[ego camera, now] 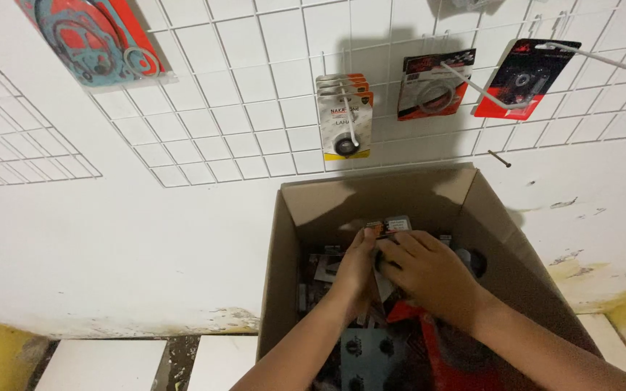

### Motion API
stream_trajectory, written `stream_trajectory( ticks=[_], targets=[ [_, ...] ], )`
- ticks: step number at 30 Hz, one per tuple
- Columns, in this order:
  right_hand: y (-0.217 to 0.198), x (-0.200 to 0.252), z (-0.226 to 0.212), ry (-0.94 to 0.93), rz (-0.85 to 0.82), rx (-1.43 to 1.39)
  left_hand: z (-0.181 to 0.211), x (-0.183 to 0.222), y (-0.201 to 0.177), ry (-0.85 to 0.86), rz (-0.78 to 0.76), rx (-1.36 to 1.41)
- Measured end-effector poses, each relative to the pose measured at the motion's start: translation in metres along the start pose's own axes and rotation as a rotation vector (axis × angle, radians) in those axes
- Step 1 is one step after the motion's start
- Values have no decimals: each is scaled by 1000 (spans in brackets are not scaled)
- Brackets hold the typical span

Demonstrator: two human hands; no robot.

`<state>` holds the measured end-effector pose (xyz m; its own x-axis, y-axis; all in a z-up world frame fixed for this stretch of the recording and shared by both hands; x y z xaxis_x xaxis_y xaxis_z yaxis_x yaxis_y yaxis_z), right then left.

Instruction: Organizing automotive parts from a cardboard box onto a display rack and wiping objects with a cloth.

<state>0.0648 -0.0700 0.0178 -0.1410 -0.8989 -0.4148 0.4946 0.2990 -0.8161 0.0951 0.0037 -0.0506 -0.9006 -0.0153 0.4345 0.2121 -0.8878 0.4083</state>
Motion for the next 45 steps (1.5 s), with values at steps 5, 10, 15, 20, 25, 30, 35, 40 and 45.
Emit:
stream_trajectory(
  ticks=[5, 10, 15, 20, 25, 30, 35, 40, 45],
  targets=[
    [-2, 2, -26, -60, -2, -71, 4, -13, -19, 50, 116, 113],
    [-1, 5, -29, -28, -26, -77, 25, -9, -28, 182, 100, 316],
    [0, 13, -16, 25, 30, -110, 25, -1, -35, 103, 161, 479],
    [-13, 12, 23, 205, 110, -148, 31, 10, -32, 91, 161, 423],
    [-31, 9, 25, 248, 180, -15, 38, 15, -28, 142, 202, 358],
    [-30, 11, 21, 251, 185, -74, 38, 24, -17, 120, 176, 248],
    [-29, 12, 24, 264, 189, -109, 35, 22, -6, 98, 96, 149],
    [-25, 15, 35, 295, 133, -172, 26, 1, -16, 189, 64, 134],
    [-20, 26, 67, 442, 171, -169, 41, 12, -11, 355, 21, 125]
  ],
)
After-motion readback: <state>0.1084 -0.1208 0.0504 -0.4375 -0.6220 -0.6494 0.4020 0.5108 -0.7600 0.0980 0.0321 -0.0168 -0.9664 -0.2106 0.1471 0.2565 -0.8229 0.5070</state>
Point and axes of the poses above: each hand's wrist, its own x-axis away from the middle knuckle, its own y-axis out of the palm, z = x × y, the point moved 10 cm from there along -x, towards the middle knuckle, and after that the axes turned 3 degrees about -y, right-handed, at the moved point
